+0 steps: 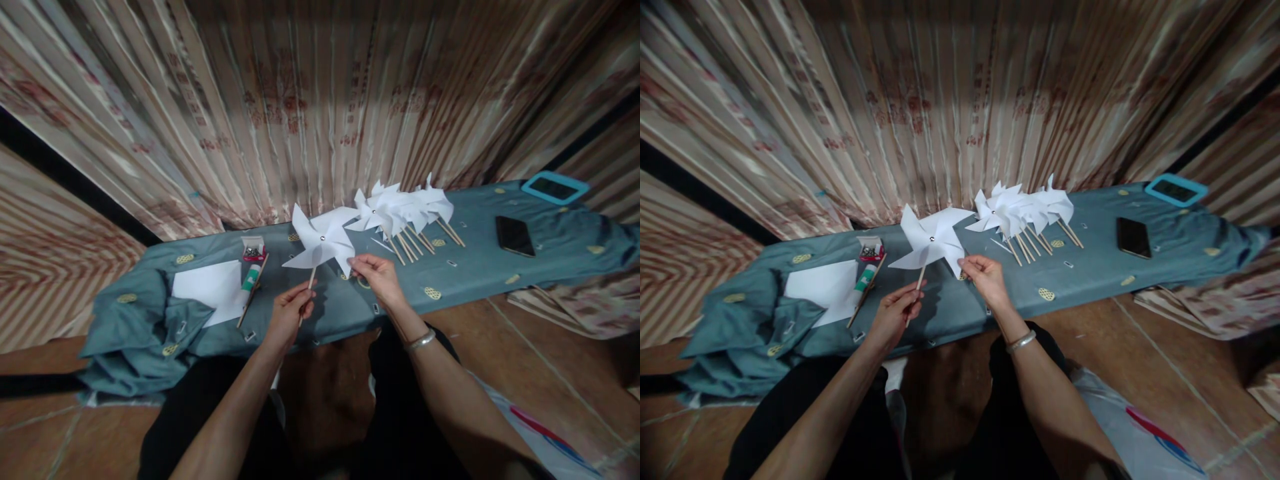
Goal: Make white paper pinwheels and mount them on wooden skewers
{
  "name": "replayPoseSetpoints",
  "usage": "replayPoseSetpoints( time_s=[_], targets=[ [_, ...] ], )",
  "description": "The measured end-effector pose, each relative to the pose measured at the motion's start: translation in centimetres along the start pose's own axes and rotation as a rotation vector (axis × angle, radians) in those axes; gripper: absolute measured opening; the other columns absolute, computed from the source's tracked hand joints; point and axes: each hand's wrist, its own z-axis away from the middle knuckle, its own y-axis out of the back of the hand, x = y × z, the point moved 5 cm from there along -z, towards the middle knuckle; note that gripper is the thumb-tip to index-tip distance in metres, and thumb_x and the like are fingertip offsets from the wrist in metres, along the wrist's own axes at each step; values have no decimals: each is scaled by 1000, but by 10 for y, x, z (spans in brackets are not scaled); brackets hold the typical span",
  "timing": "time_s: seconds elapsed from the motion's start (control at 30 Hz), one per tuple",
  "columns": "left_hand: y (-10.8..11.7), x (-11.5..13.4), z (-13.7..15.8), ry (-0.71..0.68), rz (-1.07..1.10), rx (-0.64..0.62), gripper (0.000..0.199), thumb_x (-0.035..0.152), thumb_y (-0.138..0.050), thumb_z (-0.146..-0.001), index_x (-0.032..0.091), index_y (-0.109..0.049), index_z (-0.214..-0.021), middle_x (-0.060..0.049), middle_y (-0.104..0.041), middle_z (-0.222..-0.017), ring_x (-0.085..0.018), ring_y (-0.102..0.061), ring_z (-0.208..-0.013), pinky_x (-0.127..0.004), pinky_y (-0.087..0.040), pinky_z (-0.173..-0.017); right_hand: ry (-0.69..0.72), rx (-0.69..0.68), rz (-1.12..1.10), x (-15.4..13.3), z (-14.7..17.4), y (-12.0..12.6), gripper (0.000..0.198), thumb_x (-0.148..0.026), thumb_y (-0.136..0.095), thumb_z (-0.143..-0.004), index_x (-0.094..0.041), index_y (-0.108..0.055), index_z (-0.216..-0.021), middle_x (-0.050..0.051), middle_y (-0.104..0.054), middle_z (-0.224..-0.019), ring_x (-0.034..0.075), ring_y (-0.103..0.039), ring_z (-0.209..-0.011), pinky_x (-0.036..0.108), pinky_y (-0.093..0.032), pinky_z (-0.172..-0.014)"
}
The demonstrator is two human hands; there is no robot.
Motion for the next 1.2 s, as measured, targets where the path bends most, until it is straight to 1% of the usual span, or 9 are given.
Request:
replayPoseSetpoints(
  time_s=[0.13,0.3,0.5,0.67,0.9,1.1,1.2],
  targets=[
    [0,0,0,-6,-2,5,35,30,-78,-55,12,-78,-85,-1,-61,-64,-3,-39,-42,-22,-21,-42,-52,-43,-18,0,4,-6,34,-49,-85,-51,-20,-70,-60,-2,-60,-50,9,-48,-47,26,-37,-51],
    [-1,0,0,-2,-3,5,34,30,-78,-55,12,-78,-85,-1,-62,-66,-3,-41,-43,-22,-22,-43,-146,-69,-60,1,10,-10,37,-47,-89,-46,-19,-71,-62,-2,-62,-51,9,-49,-47,24,-36,-49],
    [-1,-1,-1,-8,-9,2,36,30,-78,-56,12,-78,-87,-2,-62,-67,-4,-40,-44,-22,-23,-43,-173,-131,-105,2,16,-17,37,-50,-88,-48,-19,-69,-58,-1,-64,-55,8,-48,-48,23,-36,-49],
    [-1,-2,-2,-8,-1,8,37,30,-78,-55,11,-78,-87,-1,-62,-66,-4,-40,-43,-22,-22,-42,-227,-184,-162,2,22,-24,38,-49,-89,-47,-18,-68,-56,-1,-66,-57,7,-48,-49,22,-36,-48],
    [-1,-4,-2,-10,26,11,37,31,-80,-53,12,-77,-85,-1,-64,-64,-4,-42,-41,-22,-22,-41,-309,-262,-248,1,31,-35,39,-45,-91,-45,-17,-65,-53,0,-68,-58,5,-50,-48,20,-36,-49],
    [-3,-5,-2,-4,45,33,34,30,-82,-51,12,-76,-79,-1,-65,-63,-4,-43,-40,-21,-23,-41,-324,-311,-264,5,33,-42,37,-43,-91,-47,-16,-67,-56,0,-69,-59,5,-51,-49,20,-35,-49],
    [-6,-5,-2,-6,40,15,32,29,-81,-52,12,-76,-78,-1,-64,-63,-4,-43,-40,-21,-23,-41,-328,-322,-263,6,34,-46,36,-43,-91,-47,-16,-70,-59,0,-70,-60,5,-51,-49,20,-36,-50]
  ],
)
